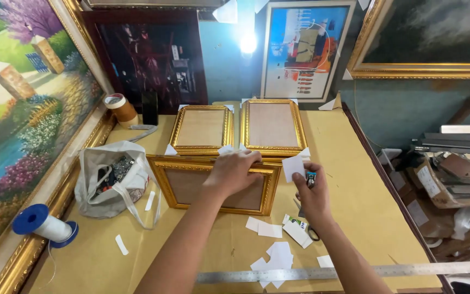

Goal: Applying protective paper corners and tape to gold picture frames on a workshop table.

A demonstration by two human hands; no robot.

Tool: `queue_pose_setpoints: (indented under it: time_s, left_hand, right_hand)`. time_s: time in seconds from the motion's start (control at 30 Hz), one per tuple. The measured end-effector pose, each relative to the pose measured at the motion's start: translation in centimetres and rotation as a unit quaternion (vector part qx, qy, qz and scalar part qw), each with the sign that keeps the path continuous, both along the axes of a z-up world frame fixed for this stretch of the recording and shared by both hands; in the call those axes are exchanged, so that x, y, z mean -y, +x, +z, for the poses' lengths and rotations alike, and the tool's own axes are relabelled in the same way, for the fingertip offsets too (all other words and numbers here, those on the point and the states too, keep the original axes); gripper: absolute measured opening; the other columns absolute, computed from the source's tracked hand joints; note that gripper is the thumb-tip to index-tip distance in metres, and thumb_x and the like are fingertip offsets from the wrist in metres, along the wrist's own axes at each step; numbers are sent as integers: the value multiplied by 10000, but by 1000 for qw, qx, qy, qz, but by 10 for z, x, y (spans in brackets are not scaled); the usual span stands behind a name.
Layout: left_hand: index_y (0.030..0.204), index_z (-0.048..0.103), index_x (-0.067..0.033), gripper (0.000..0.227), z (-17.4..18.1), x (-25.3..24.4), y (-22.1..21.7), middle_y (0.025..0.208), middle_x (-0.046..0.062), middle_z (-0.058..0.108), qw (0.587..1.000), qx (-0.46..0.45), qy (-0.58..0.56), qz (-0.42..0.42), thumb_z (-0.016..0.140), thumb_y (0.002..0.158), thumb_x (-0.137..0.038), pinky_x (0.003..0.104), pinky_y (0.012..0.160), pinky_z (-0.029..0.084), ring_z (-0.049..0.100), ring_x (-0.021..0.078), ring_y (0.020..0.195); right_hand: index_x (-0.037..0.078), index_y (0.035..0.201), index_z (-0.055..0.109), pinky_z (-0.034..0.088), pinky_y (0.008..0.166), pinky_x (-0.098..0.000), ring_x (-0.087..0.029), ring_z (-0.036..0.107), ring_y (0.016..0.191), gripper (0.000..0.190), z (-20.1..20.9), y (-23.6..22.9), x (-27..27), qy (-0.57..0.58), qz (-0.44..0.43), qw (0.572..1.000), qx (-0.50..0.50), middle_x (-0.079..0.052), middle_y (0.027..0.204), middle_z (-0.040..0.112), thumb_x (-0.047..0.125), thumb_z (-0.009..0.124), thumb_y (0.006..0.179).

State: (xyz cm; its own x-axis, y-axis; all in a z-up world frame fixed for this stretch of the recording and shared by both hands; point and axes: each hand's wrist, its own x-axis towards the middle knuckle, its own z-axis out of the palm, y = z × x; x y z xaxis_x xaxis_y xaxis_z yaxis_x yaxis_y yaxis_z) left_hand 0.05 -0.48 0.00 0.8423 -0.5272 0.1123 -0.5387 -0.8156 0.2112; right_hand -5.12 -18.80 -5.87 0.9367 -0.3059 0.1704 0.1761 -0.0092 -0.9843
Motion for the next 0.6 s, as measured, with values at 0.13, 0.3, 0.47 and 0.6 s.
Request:
queue_pose_setpoints:
  time_s: [0.13,0.3,0.47,0.6]
  left_hand:
    - [1264,439,-233,448,16,-1,-6,1090,37,595,998,-57,-10,20,558,834,-270,463,947,370,548,260,1051]
    - [1213,489,-260,472,19,8,-1,1091,32,606,1000,-22,0,-15,641,766,-279,434,924,395,566,260,1027]
    - [1162,520,-203,470,24,10,-3,1038,71,619,994,-83,-66,-23,633,752,-403,452,879,437,576,299,990]
    - [1078,568,-196,412,17,12,5,981,73,642,995,-68,-66,-13,588,770,-469,454,835,462,602,302,941]
  right_hand:
    - [60,974,534,375,364,-195,-86,447,440,207,-3,8,-5,-44,3,999,-17,-4,546,434,167,613,815]
    - [128,1020,596,451,455,-216,-101,512,497,324,-31,30,-5,-83,-20,995,-48,-26,805,525,184,717,725]
    - [84,987,573,416,467,-186,-65,471,517,348,-41,39,-8,-51,-39,998,-26,-33,817,540,169,750,700]
    - [104,987,570,399,460,-183,-55,447,500,335,-32,38,-15,-30,-48,998,-22,-26,824,571,174,744,711]
